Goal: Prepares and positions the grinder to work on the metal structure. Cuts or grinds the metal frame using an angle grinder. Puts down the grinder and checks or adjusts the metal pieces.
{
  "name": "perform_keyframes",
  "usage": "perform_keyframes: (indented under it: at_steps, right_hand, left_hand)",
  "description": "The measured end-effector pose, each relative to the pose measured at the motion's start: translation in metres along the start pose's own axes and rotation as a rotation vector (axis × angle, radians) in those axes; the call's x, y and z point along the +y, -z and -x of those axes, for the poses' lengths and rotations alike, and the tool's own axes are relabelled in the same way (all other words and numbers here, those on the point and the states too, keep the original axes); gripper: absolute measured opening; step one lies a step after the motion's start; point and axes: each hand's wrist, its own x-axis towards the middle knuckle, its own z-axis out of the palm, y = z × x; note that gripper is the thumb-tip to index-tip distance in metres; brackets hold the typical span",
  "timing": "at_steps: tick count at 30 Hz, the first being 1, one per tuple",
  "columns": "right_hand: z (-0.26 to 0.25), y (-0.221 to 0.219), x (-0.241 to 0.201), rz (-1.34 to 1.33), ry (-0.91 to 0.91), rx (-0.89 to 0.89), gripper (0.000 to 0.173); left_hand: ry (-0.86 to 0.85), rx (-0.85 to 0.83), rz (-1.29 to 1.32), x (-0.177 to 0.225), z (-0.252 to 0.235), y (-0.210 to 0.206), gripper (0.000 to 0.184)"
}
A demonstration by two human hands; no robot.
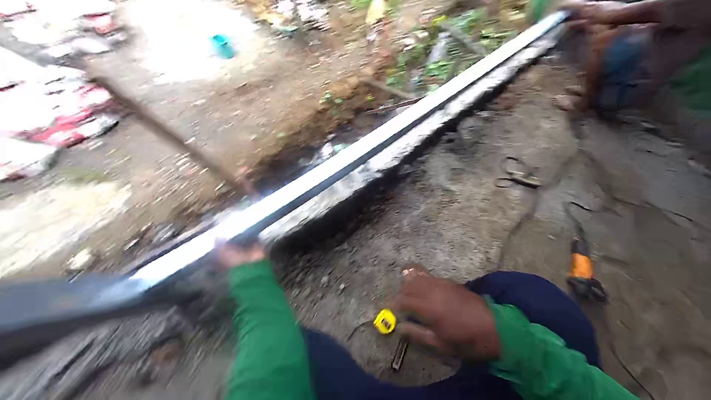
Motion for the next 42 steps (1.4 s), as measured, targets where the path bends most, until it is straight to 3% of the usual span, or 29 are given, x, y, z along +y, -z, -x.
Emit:
perform_keyframes:
  at_steps: [5,10,20,35,42]
  right_hand:
    - [-0.001,-0.01,0.002,-0.005,0.069,0.049,0.04]
    - [0.0,-0.007,0.002,-0.007,0.054,-0.023,0.042]
    - [-0.001,-0.003,-0.001,-0.045,0.031,-0.099,0.041]
    - [-0.003,-0.021,0.01,0.006,0.07,0.009,0.043]
    - [0.0,-0.008,0.017,0.042,-0.051,0.041,0.042]
  left_hand:
    - [0.005,0.191,0.057,0.0,-0.027,0.01,0.065]
    - [0.036,0.256,0.084,0.003,-0.029,0.008,0.069]
    - [0.045,0.252,0.114,0.008,-0.027,0.009,0.065]
    - [0.037,0.223,0.109,0.007,-0.032,0.012,0.064]
    - [-0.007,0.117,0.04,-0.012,-0.045,0.016,0.058]
